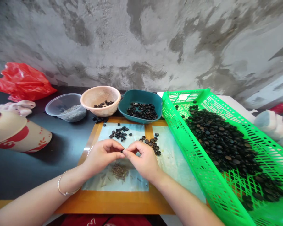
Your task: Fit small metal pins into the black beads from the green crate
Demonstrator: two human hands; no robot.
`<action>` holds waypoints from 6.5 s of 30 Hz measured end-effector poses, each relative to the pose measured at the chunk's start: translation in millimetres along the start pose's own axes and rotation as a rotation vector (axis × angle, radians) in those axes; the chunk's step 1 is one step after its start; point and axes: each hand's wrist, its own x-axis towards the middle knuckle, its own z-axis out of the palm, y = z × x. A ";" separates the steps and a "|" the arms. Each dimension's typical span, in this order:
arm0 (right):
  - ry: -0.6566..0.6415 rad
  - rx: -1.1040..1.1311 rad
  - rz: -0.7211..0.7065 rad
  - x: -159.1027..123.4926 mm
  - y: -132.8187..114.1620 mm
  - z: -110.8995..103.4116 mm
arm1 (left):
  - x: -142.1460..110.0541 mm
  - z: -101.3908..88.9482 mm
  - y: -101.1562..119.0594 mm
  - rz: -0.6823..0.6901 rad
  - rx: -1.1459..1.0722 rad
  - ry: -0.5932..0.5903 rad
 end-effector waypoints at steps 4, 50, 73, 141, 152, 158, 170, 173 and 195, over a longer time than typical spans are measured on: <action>-0.027 0.046 0.079 -0.1 2.3 2.0 | -2.0 -1.8 -2.7 0.232 0.150 0.028; -0.086 -0.313 -0.115 8.0 -0.6 -29.1 | 0.8 1.8 6.9 -0.191 -0.283 -0.034; -0.135 -0.343 -0.307 6.8 -2.9 -27.3 | 0.1 3.5 5.4 -0.148 -0.254 -0.078; -0.257 -0.252 -0.165 0.8 6.2 -10.5 | -1.2 6.3 4.8 -0.277 -0.398 -0.171; -0.139 -0.196 -0.350 -1.7 4.6 -2.8 | -7.4 14.2 -2.4 -0.201 -0.236 -0.107; -0.132 -0.151 -0.303 -5.2 6.2 -6.4 | -10.3 10.2 -8.2 -0.019 -0.254 -0.082; -0.178 -0.110 -0.194 -10.1 5.5 -3.6 | -15.5 10.4 -5.7 0.220 0.030 -0.103; -0.185 -0.117 -0.257 -11.7 3.1 -2.0 | -17.4 9.8 -4.5 0.279 0.135 -0.065; 0.452 0.537 -0.171 22.0 -13.7 -101.7 | 26.2 -35.0 -12.5 0.297 0.565 0.032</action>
